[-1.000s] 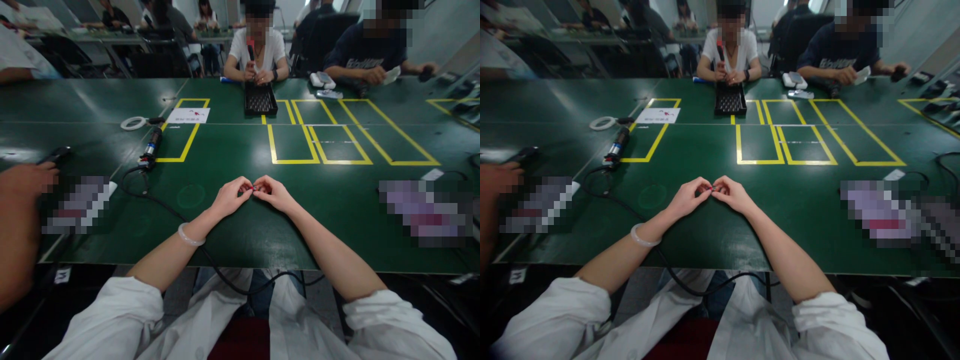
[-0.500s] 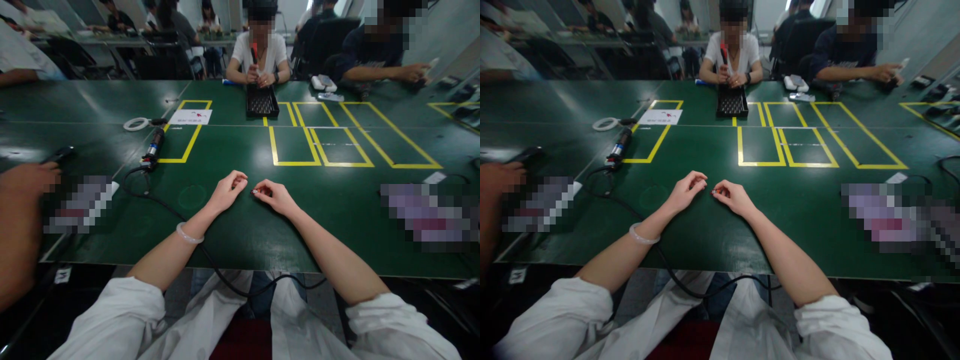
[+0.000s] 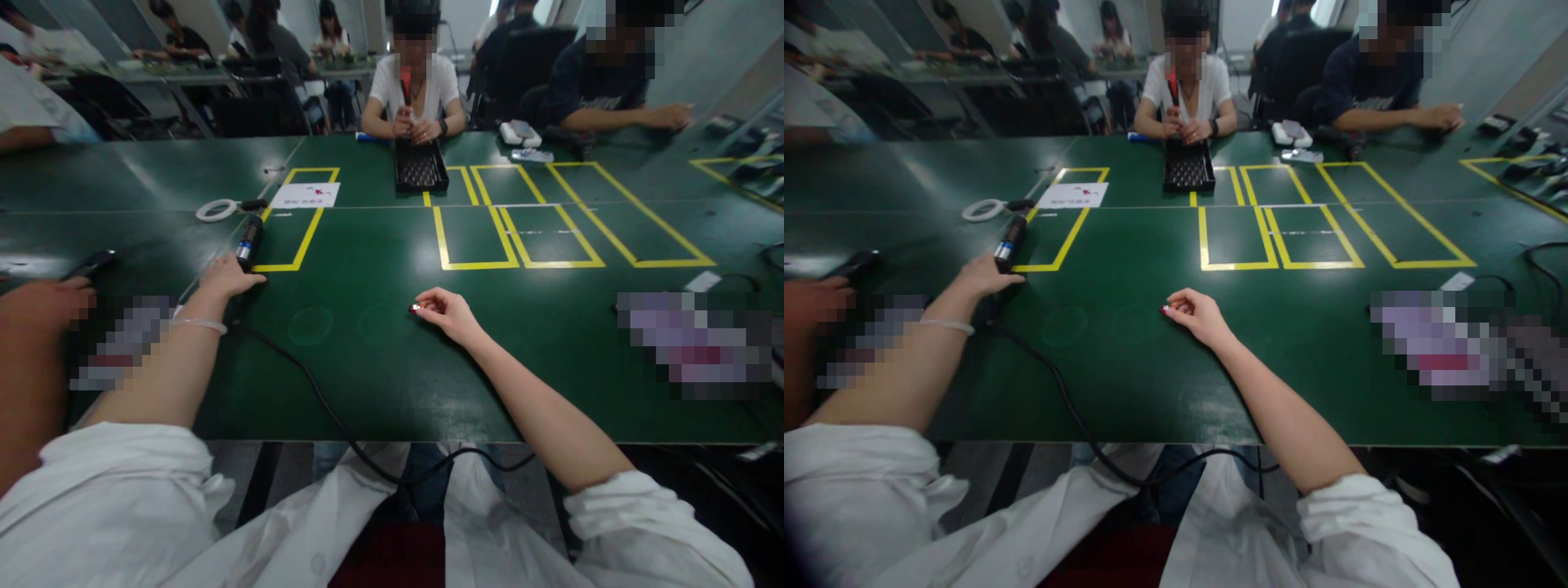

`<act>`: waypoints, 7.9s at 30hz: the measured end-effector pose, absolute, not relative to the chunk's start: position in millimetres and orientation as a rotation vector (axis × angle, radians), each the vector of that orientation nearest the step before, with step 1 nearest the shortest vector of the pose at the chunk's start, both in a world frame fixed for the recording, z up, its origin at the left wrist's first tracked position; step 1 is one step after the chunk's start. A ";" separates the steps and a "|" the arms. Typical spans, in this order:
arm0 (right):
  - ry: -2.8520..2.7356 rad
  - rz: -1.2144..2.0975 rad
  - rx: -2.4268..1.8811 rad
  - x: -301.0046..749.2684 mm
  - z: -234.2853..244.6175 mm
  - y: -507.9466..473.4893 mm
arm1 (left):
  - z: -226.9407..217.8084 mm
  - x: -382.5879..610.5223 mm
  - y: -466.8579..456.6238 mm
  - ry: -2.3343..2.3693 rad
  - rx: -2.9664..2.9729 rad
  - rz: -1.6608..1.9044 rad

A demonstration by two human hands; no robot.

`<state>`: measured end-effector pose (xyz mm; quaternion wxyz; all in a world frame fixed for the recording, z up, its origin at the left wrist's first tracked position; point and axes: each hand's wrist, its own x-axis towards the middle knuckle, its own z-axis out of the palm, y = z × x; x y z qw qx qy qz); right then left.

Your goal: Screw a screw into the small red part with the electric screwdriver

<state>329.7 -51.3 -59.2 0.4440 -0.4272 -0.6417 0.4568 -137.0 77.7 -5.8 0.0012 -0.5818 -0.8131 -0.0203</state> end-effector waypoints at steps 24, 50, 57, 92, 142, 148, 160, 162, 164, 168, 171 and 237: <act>-1.566 1.075 -1.052 331.7 -57.4 -49.3 | -12.4 115.1 -45.1 -1.879 -2.652 -0.431; -1.886 0.769 -1.050 344.5 -51.4 -48.3 | -14.0 149.0 -67.6 -1.645 -2.708 -0.297; -1.842 0.725 -1.188 337.4 -44.8 -56.1 | -16.1 149.4 -67.7 -1.622 -2.679 -0.301; -1.701 1.091 -1.075 333.2 -55.5 -55.1 | -12.9 38.7 -24.0 -1.992 -2.329 -0.156; -1.739 1.355 -0.885 330.3 -48.8 -58.8 | -27.7 140.7 -38.7 -1.971 -3.842 -1.444; -1.697 1.262 -0.934 330.5 -52.0 -57.8 | -38.1 139.7 -29.8 -2.257 -3.612 -1.716; -1.812 0.933 -1.038 334.6 -52.1 -58.1 | -40.6 139.7 -28.3 -2.302 -3.560 -1.751; -1.838 0.881 -1.056 335.1 -50.9 -58.5 | -40.5 139.9 -28.1 -2.305 -3.567 -1.738; -1.858 0.855 -1.062 335.4 -50.5 -58.7 | -40.9 139.8 -27.7 -2.306 -3.580 -1.715; -1.872 0.840 -1.061 335.4 -51.0 -58.9 | -42.5 139.4 -26.4 -2.304 -3.595 -1.690; -1.869 0.836 -1.067 335.1 -51.0 -59.0 | -43.0 139.1 -26.3 -2.294 -3.606 -1.689; -1.811 0.915 -1.107 336.1 -49.6 -55.5 | -44.1 135.6 -27.6 -2.097 -3.626 -1.809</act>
